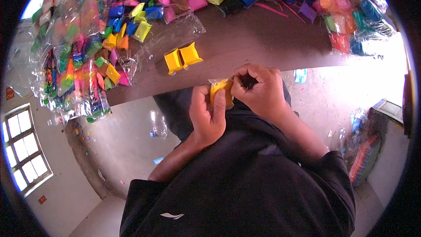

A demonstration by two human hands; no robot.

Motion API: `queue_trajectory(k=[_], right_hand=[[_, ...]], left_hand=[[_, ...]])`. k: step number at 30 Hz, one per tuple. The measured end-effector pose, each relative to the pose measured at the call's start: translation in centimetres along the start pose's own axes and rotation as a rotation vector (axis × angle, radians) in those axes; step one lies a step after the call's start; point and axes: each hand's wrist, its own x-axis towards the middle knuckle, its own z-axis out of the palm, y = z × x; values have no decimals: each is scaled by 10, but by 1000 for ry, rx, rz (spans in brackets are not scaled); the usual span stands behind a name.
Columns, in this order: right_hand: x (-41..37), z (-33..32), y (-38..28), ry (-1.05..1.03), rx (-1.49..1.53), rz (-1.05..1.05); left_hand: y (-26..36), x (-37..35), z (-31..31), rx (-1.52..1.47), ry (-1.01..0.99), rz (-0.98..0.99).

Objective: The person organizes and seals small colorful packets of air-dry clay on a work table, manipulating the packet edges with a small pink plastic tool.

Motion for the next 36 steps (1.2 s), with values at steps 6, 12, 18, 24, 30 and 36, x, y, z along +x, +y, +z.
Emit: queue_trajectory(k=[6,12,18,24,30,36], right_hand=[[3,0,4,177,-242,-194],[5,-16,5,130,-207,32],[-13,10,11,-111,717,413],[-12,1,9,-166,499,156],[-12,-6,4,-252,364,61],[-16,-7,-7,-209,227,-93]], left_hand=[[9,2,3,-330,43,-267],[8,6,-1,-351,47,-333],[12,9,2,-370,42,-302],[11,10,-1,-295,11,-300],[7,7,-5,-182,22,-237],[8,12,-1,71,36,25]])
